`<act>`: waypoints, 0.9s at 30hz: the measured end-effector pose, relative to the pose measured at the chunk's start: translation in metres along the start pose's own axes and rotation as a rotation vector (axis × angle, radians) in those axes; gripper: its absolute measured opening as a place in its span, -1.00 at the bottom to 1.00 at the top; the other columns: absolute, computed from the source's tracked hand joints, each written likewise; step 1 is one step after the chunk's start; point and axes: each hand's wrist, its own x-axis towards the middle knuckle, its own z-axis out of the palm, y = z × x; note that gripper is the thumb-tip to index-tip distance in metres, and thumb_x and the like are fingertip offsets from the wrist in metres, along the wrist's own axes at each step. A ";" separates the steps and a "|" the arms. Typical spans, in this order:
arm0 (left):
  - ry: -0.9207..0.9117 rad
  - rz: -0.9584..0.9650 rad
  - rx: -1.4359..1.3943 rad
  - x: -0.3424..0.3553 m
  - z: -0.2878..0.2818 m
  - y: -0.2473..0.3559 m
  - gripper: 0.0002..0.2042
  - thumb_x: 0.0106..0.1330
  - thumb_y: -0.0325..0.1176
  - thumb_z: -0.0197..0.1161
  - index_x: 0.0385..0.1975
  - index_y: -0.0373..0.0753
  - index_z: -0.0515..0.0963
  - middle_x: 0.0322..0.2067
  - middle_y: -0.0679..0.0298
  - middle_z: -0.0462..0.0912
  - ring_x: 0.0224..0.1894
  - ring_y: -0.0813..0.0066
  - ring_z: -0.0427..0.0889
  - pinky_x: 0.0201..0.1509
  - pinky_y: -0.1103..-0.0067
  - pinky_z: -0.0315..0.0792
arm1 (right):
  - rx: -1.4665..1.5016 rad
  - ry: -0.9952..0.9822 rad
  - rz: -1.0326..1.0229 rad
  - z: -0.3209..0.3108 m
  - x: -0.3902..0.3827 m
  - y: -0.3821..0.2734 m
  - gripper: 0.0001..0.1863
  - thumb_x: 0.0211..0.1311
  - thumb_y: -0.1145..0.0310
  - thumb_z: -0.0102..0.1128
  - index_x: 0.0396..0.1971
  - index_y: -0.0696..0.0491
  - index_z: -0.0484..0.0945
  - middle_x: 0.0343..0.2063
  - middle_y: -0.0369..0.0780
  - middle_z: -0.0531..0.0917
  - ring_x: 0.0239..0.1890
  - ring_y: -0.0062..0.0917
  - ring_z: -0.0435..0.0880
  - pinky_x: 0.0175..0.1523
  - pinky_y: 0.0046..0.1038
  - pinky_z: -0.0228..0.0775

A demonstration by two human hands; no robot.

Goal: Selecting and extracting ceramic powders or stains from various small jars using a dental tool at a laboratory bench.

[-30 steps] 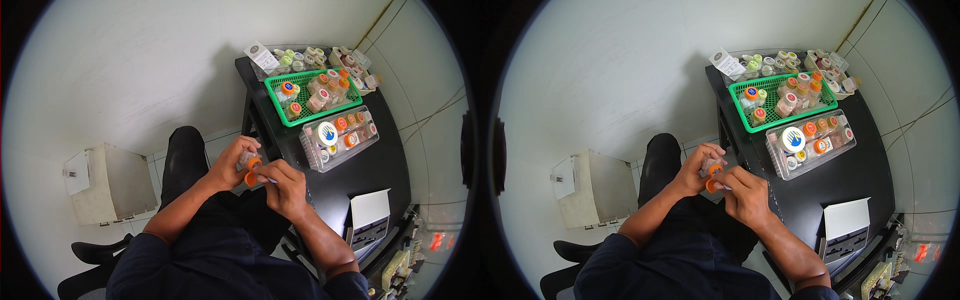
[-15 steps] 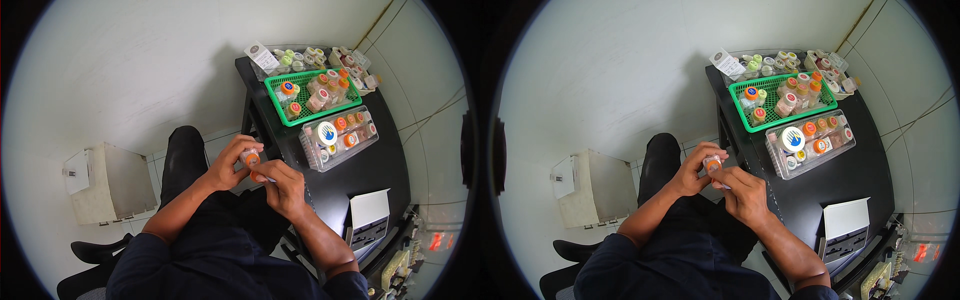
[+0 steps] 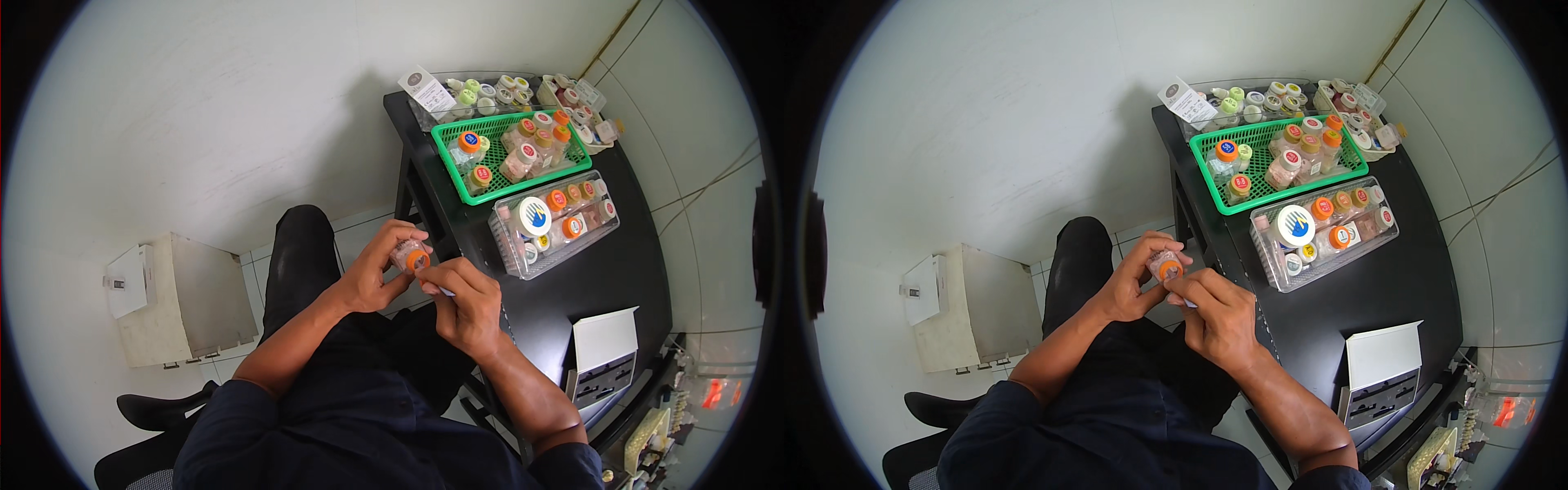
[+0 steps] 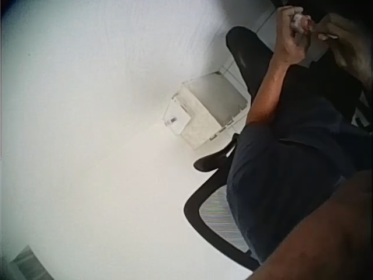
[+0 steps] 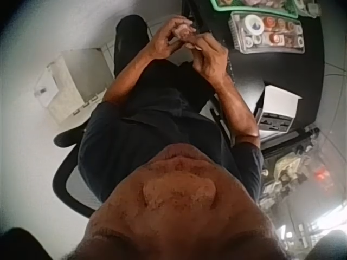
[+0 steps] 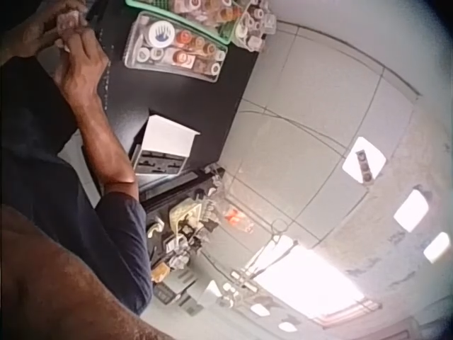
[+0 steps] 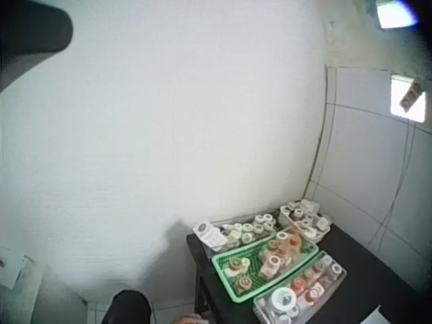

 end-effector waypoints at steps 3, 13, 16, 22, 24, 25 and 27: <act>-0.009 0.037 0.032 0.002 -0.002 -0.004 -0.43 0.38 -0.69 0.43 0.36 -0.24 0.41 0.27 0.14 0.45 0.38 0.24 0.62 0.45 0.34 0.53 | 0.003 0.062 -0.049 -0.003 0.000 -0.005 -0.59 0.00 0.76 0.39 -0.11 0.08 0.77 -0.31 -0.23 0.74 -0.37 -0.31 0.79 -0.30 -0.36 0.60; 0.054 -0.032 0.015 -0.002 0.004 -0.012 -0.48 0.38 -0.61 0.50 0.24 -0.20 0.40 0.34 0.08 0.51 0.33 0.23 0.67 0.48 0.31 0.54 | -0.027 0.020 -0.045 0.000 -0.001 0.001 -0.62 0.04 0.67 0.48 -0.08 0.06 0.77 -0.27 -0.22 0.74 -0.39 -0.31 0.77 -0.33 -0.34 0.58; 0.134 -0.015 0.019 0.001 0.006 -0.016 -0.51 0.36 -0.54 0.55 0.18 -0.19 0.41 0.27 0.10 0.62 0.22 0.26 0.74 0.30 0.37 0.61 | -0.073 0.062 -0.100 0.001 -0.001 -0.001 -0.60 0.04 0.67 0.46 -0.07 0.04 0.77 -0.26 -0.23 0.74 -0.40 -0.32 0.77 -0.33 -0.33 0.58; 0.079 -0.023 -0.014 0.000 0.005 -0.013 -0.50 0.39 -0.54 0.54 0.14 -0.15 0.34 0.23 0.05 0.53 0.18 0.31 0.74 0.30 0.36 0.66 | -0.090 -0.025 -0.035 0.004 -0.003 0.001 -0.58 0.04 0.67 0.42 -0.06 0.02 0.78 -0.21 -0.21 0.76 -0.36 -0.29 0.80 -0.31 -0.32 0.63; 0.083 -0.021 -0.035 -0.001 0.006 -0.016 -0.50 0.39 -0.52 0.56 0.13 -0.16 0.33 0.21 0.07 0.53 0.15 0.34 0.74 0.27 0.38 0.66 | 0.012 -0.102 -0.018 0.002 -0.005 0.003 -0.55 0.05 0.67 0.40 -0.02 0.01 0.79 -0.20 -0.21 0.77 -0.35 -0.28 0.81 -0.29 -0.32 0.66; 0.087 -0.019 -0.057 -0.002 0.007 -0.017 -0.49 0.38 -0.50 0.57 0.11 -0.16 0.32 0.19 0.08 0.53 0.12 0.36 0.74 0.25 0.40 0.66 | 0.012 -0.103 -0.017 0.002 -0.006 0.003 -0.55 0.05 0.67 0.40 -0.02 0.01 0.79 -0.20 -0.21 0.77 -0.35 -0.28 0.81 -0.29 -0.32 0.66; 0.080 -0.021 0.004 -0.003 0.007 -0.016 -0.49 0.38 -0.50 0.57 0.14 -0.17 0.34 0.19 0.10 0.53 0.11 0.38 0.73 0.24 0.42 0.63 | -0.024 -0.071 -0.003 0.002 -0.005 0.005 -0.55 0.06 0.68 0.39 -0.01 0.01 0.79 -0.23 -0.21 0.77 -0.37 -0.27 0.81 -0.29 -0.33 0.67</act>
